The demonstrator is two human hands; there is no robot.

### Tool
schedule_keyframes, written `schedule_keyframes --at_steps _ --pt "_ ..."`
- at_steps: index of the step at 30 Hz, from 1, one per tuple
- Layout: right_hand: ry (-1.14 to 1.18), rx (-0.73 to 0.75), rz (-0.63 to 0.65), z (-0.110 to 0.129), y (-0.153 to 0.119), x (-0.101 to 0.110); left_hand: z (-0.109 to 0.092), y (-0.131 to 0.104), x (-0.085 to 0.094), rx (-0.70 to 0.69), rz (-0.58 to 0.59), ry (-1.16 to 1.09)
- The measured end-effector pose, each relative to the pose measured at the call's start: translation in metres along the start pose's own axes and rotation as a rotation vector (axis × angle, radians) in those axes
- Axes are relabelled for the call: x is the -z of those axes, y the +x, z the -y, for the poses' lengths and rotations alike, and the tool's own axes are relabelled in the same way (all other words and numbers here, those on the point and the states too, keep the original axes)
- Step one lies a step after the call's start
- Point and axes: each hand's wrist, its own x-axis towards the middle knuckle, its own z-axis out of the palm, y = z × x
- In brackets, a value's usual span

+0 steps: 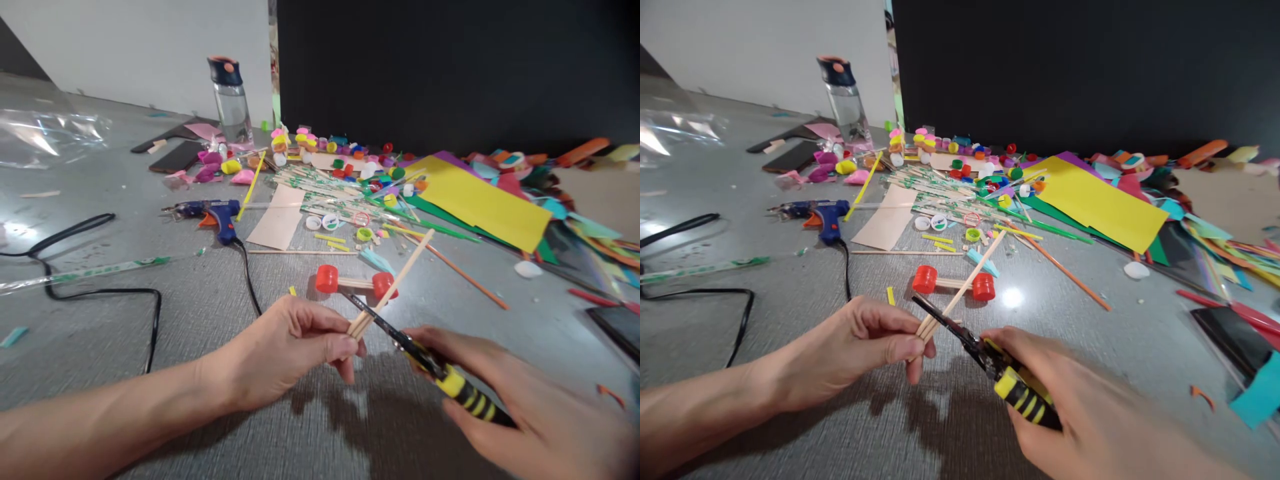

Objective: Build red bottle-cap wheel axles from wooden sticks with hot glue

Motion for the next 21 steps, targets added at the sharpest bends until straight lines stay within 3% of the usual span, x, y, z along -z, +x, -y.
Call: schedule_keyframes --at_steps 5,13,16,21 --pt "-0.132 0.105 0.017 0.015 0.012 -0.001 0.003 0.000 -0.002 -0.007 -0.022 0.012" --pt "-0.110 0.174 -0.058 0.033 0.034 0.006 0.008 0.005 0.000 -0.005 -0.041 0.052" --pt "-0.088 0.112 -0.021 0.026 0.027 0.005 0.010 0.006 0.001 -0.017 -0.024 0.044" --pt "-0.075 -0.133 0.064 0.003 0.001 0.006 0.005 0.003 0.001 -0.004 -0.009 -0.005"
